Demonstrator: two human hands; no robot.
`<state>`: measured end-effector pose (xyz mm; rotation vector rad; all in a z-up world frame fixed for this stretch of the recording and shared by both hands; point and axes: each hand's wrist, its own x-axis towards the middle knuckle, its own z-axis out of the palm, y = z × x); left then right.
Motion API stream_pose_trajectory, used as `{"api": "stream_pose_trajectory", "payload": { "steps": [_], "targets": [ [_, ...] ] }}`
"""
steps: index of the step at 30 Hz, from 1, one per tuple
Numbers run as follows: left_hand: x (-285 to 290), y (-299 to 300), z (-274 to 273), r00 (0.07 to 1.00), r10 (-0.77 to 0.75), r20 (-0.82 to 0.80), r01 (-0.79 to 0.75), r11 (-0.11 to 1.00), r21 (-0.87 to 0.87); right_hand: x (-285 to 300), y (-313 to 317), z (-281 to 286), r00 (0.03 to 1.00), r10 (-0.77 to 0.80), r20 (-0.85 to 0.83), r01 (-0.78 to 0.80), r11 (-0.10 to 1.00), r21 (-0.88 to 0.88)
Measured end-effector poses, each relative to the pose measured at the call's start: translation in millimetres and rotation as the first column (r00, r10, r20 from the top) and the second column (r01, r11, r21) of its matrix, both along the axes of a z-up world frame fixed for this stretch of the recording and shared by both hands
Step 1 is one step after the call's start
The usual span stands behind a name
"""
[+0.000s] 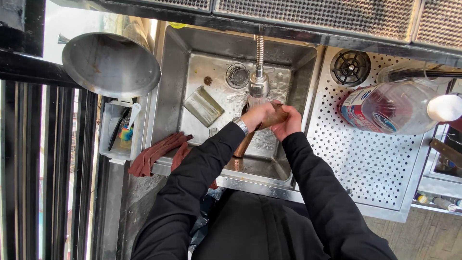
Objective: Cleaning various bar tools, shakers, and glassware in a sink.
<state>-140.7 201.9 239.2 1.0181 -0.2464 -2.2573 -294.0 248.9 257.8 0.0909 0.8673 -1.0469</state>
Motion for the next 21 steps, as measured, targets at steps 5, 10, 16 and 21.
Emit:
{"api": "stream_pose_trajectory", "payload": {
  "steps": [5, 10, 16, 21],
  "targets": [
    [5.3, -7.5, 65.1, 0.171, -0.511, 0.842, 0.975, 0.210, -0.071, 6.1, -1.3, -5.8, 0.999, 0.044, 0.031, -0.047, 0.994, 0.102],
    [9.6, -0.7, 24.2, 0.995, -0.095, 0.000, 0.095, 0.995, 0.004, 3.3, 6.1, 5.3, 0.999, -0.047, 0.016, 0.047, 0.998, -0.030],
    [10.1, -8.7, 31.7, 0.341, -0.560, 0.755, 0.886, 0.460, -0.059, 2.6, 4.1, 2.0, 0.997, 0.024, 0.068, -0.027, 0.998, 0.056],
    [18.8, -12.7, 14.8, 0.821, -0.076, 0.566, 0.232, 0.950, -0.210, 3.3, 2.7, 24.9, 0.999, -0.037, 0.010, 0.037, 0.999, 0.019]
  ]
}}
